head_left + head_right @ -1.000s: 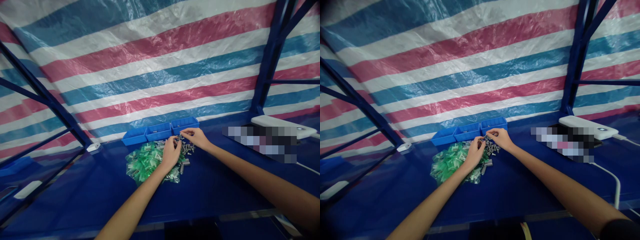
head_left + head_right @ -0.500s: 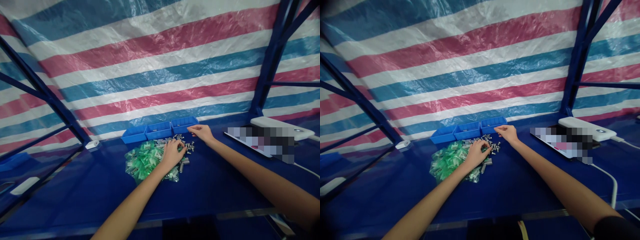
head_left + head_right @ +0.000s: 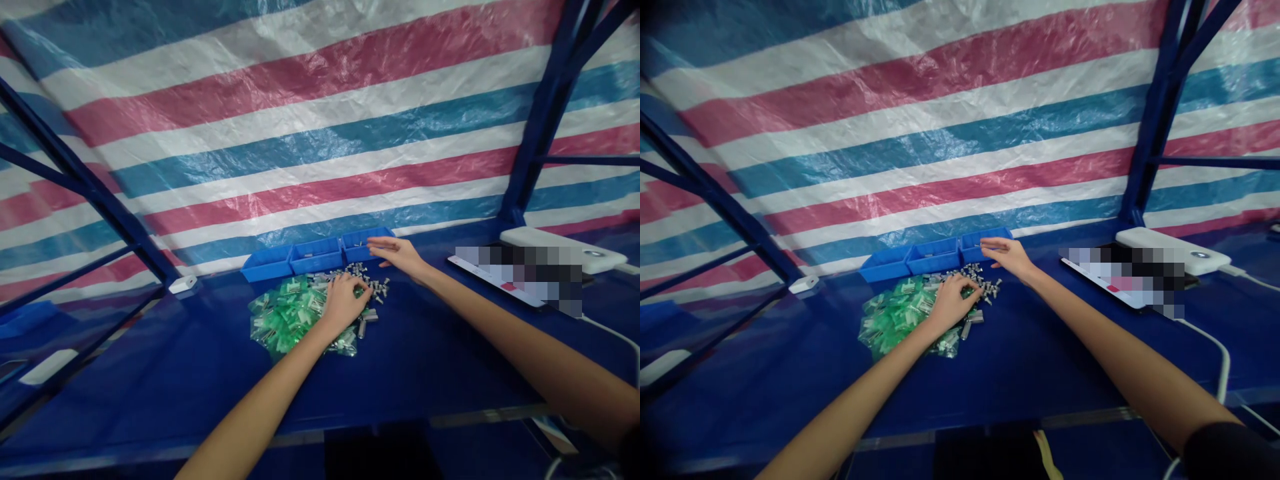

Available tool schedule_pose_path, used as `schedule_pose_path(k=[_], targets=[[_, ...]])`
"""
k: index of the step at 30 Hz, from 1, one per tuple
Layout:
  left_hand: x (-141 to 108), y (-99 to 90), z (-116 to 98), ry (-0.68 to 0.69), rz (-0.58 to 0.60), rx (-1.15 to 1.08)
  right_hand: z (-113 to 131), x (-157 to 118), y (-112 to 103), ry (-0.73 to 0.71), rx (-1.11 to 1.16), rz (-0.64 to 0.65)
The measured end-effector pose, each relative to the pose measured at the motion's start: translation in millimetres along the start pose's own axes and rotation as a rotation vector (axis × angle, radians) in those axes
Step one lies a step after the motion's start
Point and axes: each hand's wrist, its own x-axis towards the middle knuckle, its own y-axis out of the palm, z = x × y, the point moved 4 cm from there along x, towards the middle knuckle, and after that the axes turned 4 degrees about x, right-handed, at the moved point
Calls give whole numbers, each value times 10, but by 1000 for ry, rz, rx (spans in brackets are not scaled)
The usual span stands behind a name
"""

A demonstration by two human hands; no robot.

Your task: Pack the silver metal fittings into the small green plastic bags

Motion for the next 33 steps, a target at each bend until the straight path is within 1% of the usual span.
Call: schedule_pose_path(k=[3, 5, 8, 11, 15, 21, 25, 33], targets=[[22, -55, 21, -29, -104, -124, -8, -77, 109, 22, -152, 81], [29, -107, 36, -49, -190, -219, 2, -133, 200, 33, -185, 146], [26, -181, 54, -68, -296, -331, 27, -210, 338, 51, -143, 238], [15, -224, 65, -84, -354, -399, 39, -264, 433, 83, -49, 263], [5, -248, 56, -84, -391, -439, 44, -301, 490, 111, 52, 243], [4, -282, 38, -78, -433, -458, 41, -305, 481, 141, 70, 164], [-6, -285, 32, -93, -436, -449, 40, -301, 491, 132, 103, 177], [-37, -295, -4, -105, -423, -433, 75, -312, 497, 170, 85, 142]])
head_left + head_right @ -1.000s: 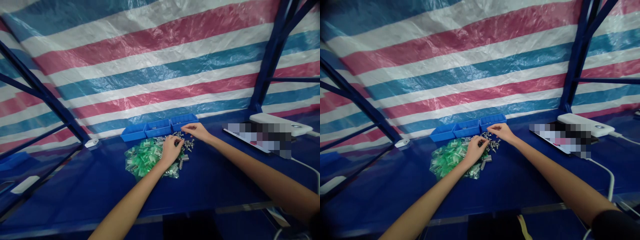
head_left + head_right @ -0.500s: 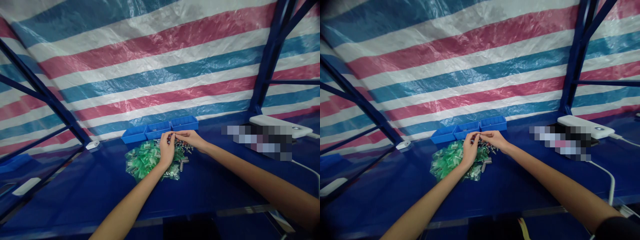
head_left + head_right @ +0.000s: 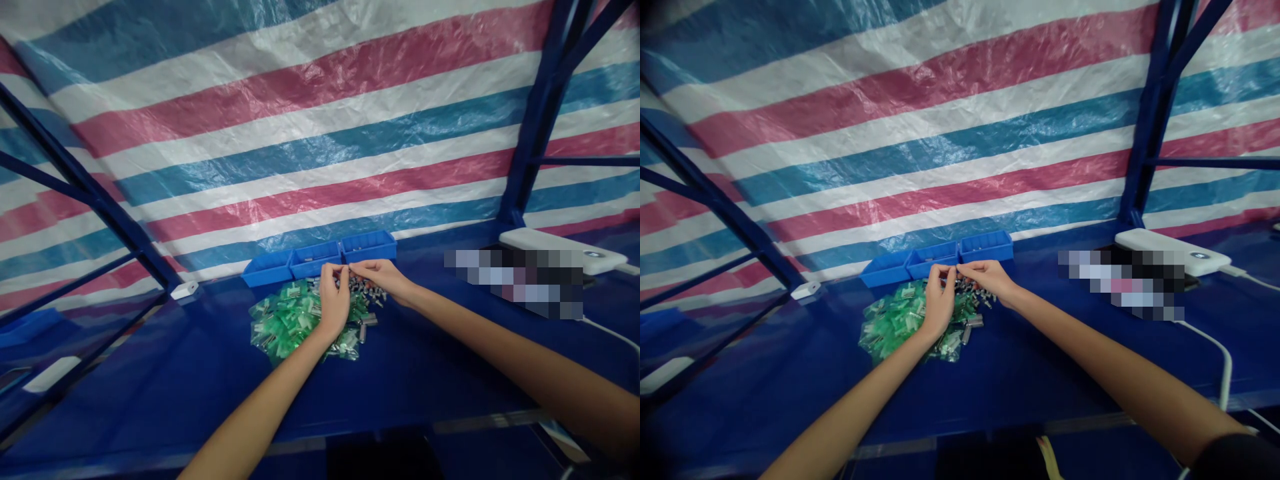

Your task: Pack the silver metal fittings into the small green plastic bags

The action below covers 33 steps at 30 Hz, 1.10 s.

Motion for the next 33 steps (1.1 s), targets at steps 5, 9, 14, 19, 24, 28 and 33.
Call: schedule_pose_path(k=[5, 9, 14, 19, 24, 28, 33], targets=[[14, 3, 0, 41, 6, 17, 18, -17, -10, 28, 26, -46], [21, 29, 19, 58, 37, 46, 33, -24, -37, 36, 8, -104], [14, 70, -7, 108, 122, 89, 30, -18, -44, 50, 42, -132], [-19, 116, -27, 183, 195, 152, 30, -9, -69, 51, 84, -179], [-43, 135, -34, 241, 224, 238, 28, -3, -90, 53, 123, -218], [-50, 153, -29, 239, 252, 277, 30, -6, -101, 64, 118, -238], [-64, 194, -3, 209, 291, 313, 14, 26, -157, 48, 114, -257]])
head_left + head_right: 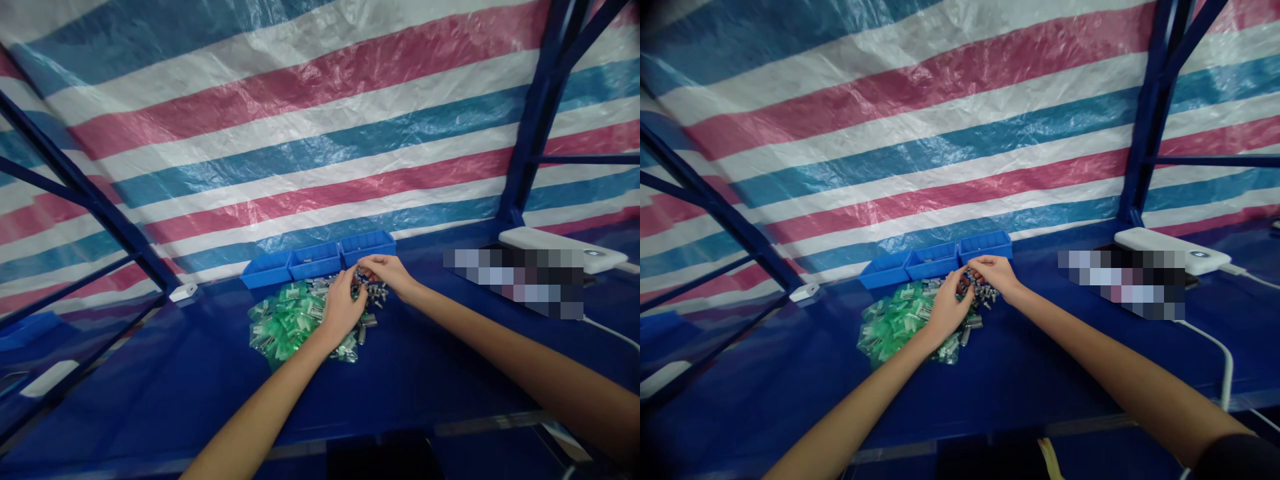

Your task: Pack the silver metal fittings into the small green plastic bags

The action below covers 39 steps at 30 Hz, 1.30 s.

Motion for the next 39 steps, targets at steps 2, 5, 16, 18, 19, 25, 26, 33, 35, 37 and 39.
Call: schedule_pose_path(k=[2, 5, 16, 18, 19, 25, 26, 33, 35, 37, 39], targets=[[-3, 13, 1, -7, 15, -10, -5, 33, -32, -7, -1, -5], [-8, 8, -11, -13, 22, -14, -19, 90, -106, -10, -32, -54], [-33, 10, -95, 24, 109, 156, -10, 335, -356, -120, -27, -42], [-46, 42, -69, 27, 126, 209, 80, 328, -316, -216, 23, 73], [-53, 56, -55, 23, 137, 231, 113, 314, -292, -251, 16, 117], [-71, 81, -5, 7, 181, 277, 56, 223, -151, -356, -384, 193], [-70, 85, 6, 3, 187, 275, 29, 211, -130, -393, -471, 207], [-26, 78, 86, -46, 117, 144, -148, 143, -92, -537, -971, 297], [9, -26, 74, -80, 20, 55, -181, 117, -88, -517, -1067, 343], [53, -180, 68, -137, -90, -37, -199, 89, -78, -495, -1150, 380], [95, -352, 73, -186, -198, -89, -202, 66, -69, -481, -1195, 387]])
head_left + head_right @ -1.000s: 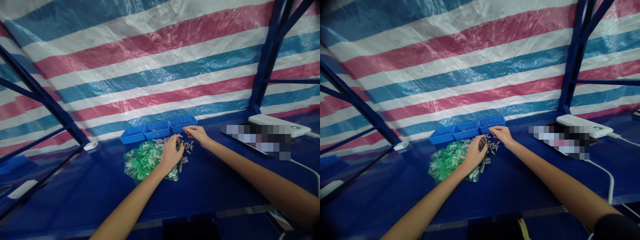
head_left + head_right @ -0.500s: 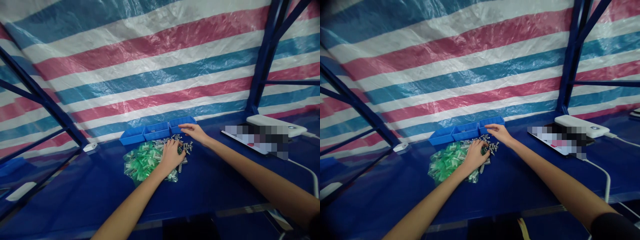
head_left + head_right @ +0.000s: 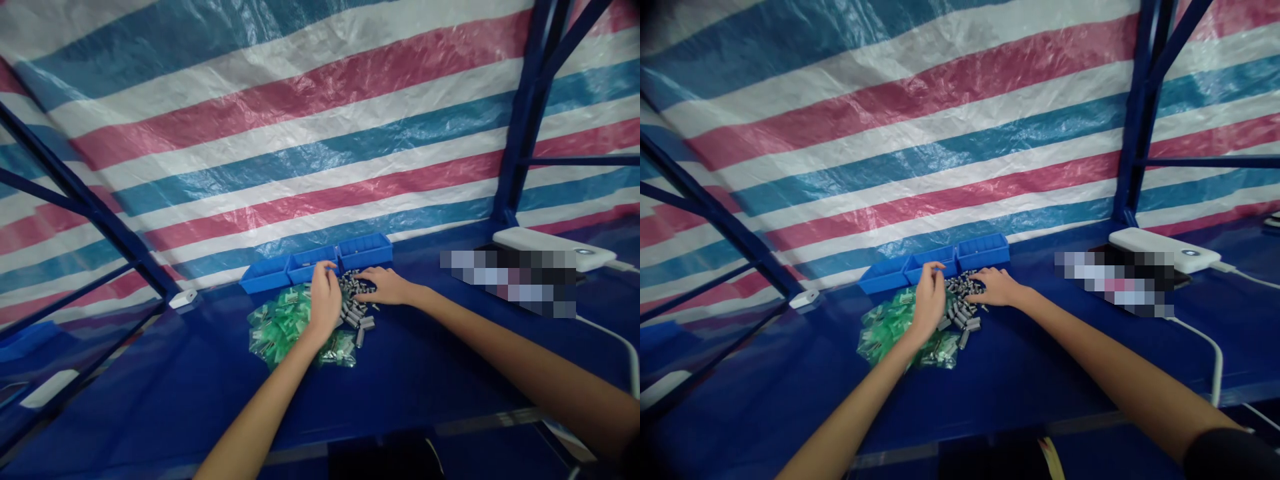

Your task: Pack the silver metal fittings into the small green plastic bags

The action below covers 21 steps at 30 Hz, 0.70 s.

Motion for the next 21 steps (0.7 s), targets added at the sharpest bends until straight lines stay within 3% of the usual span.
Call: schedule_pose_path(k=[4, 9, 14, 21], targets=[[87, -191, -6, 48, -82, 205, 25, -11, -4, 6, -22, -11], [14, -56, 71, 139, 68, 622, -6, 2, -6, 23, 8, -31], [-73, 102, 11, 312, 229, 603, -14, 13, -1, 5, 98, -55], [-139, 98, -67, 342, 491, 539, 69, -25, -38, -9, 104, -86]])
